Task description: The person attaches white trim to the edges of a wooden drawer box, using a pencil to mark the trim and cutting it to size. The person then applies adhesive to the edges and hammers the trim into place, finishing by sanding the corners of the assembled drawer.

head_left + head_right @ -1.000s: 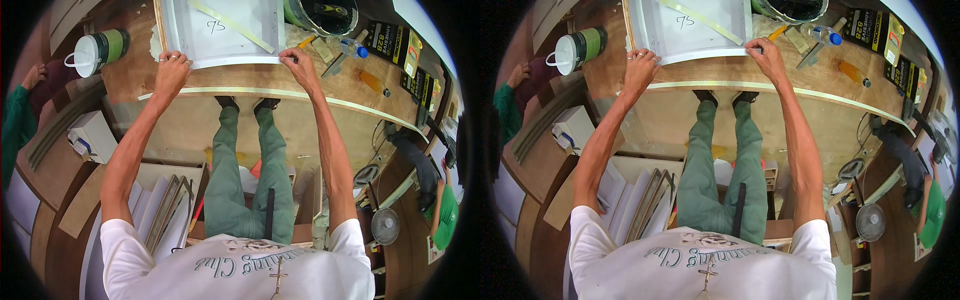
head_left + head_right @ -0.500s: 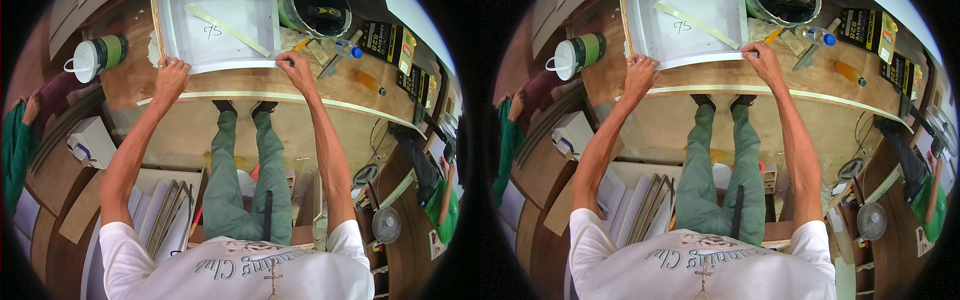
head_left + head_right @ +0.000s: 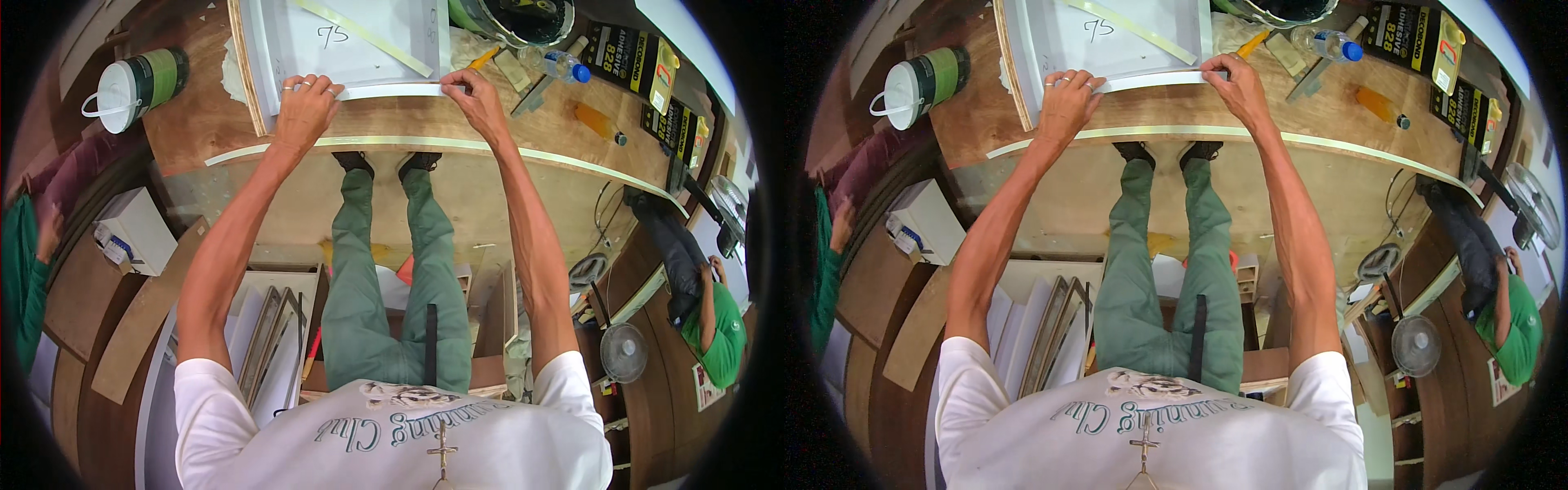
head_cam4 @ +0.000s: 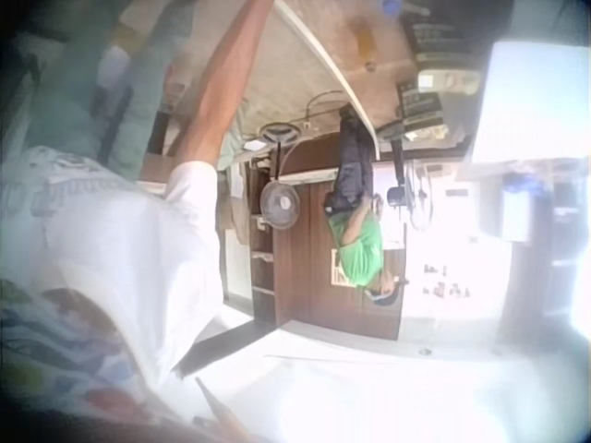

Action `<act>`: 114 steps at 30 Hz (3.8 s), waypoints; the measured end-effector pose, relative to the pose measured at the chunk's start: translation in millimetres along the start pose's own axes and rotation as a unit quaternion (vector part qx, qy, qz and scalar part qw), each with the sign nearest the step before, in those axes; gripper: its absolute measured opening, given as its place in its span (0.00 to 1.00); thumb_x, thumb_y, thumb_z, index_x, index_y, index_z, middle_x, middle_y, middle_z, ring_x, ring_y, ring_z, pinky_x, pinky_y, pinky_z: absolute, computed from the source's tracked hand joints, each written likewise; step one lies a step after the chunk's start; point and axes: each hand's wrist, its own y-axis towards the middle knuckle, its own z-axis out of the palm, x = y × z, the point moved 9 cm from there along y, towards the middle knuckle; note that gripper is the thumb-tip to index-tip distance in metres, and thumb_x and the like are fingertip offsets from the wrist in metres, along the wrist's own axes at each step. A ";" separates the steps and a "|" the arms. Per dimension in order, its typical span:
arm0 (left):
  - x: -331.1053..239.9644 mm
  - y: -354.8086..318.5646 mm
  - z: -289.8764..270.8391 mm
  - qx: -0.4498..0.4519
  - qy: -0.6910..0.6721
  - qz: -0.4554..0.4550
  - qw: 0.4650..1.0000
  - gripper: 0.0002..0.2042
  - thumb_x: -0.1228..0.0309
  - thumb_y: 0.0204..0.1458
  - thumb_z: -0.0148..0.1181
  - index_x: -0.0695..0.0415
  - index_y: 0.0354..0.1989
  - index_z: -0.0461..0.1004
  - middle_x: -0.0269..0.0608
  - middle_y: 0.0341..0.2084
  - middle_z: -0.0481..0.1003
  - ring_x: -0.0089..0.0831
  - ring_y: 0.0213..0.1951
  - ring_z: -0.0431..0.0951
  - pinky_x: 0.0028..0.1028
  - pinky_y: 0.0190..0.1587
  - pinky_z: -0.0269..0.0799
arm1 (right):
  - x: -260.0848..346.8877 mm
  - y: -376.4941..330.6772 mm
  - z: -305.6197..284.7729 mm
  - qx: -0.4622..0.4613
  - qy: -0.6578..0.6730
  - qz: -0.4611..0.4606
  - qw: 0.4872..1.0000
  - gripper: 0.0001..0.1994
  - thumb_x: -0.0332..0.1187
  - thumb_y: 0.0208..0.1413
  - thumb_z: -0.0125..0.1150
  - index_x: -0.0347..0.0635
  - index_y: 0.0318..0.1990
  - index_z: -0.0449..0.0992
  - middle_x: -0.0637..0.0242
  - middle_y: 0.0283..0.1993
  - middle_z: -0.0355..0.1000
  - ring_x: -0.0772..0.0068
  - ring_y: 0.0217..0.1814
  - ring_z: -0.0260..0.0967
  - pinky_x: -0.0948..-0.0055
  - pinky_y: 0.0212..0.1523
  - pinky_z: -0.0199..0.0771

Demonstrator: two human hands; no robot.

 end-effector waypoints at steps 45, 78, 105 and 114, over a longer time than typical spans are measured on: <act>-69.9 56.1 31.5 -0.029 -0.095 -0.002 0.995 0.12 0.69 0.55 0.66 0.48 0.48 0.82 0.32 0.40 0.76 0.33 0.47 0.77 0.40 0.54 0.66 | -32.2 -2.3 -5.3 -0.108 0.024 0.024 0.994 0.12 0.28 0.56 0.65 0.35 0.46 0.80 0.57 0.44 0.75 0.63 0.43 0.78 0.67 0.46 0.78; 190.5 36.8 -74.0 -0.319 -0.132 -0.298 0.890 0.26 0.62 0.64 0.59 0.63 0.65 0.66 0.61 0.66 0.65 0.55 0.65 0.68 0.44 0.66 0.63 | 85.6 47.5 82.6 -0.119 -0.191 -0.265 0.937 0.12 0.29 0.61 0.62 0.42 0.51 0.75 0.57 0.47 0.75 0.50 0.51 0.72 0.56 0.53 0.70; 198.5 49.4 -54.2 -0.266 -0.297 -0.415 0.818 0.27 0.56 0.63 0.56 0.71 0.57 0.68 0.61 0.49 0.70 0.56 0.48 0.76 0.45 0.53 0.70 | 92.3 77.7 135.6 -0.245 -0.274 -0.120 0.922 0.11 0.38 0.62 0.61 0.46 0.48 0.76 0.60 0.45 0.75 0.53 0.48 0.71 0.52 0.51 0.63; 201.8 52.4 -49.7 -0.284 -0.254 -0.401 0.833 0.26 0.57 0.63 0.56 0.72 0.56 0.69 0.64 0.49 0.72 0.58 0.50 0.75 0.45 0.55 0.69 | 167.6 82.7 242.0 -0.264 -0.198 -0.079 0.941 0.11 0.27 0.59 0.55 0.45 0.49 0.73 0.62 0.45 0.73 0.57 0.47 0.69 0.54 0.52 0.63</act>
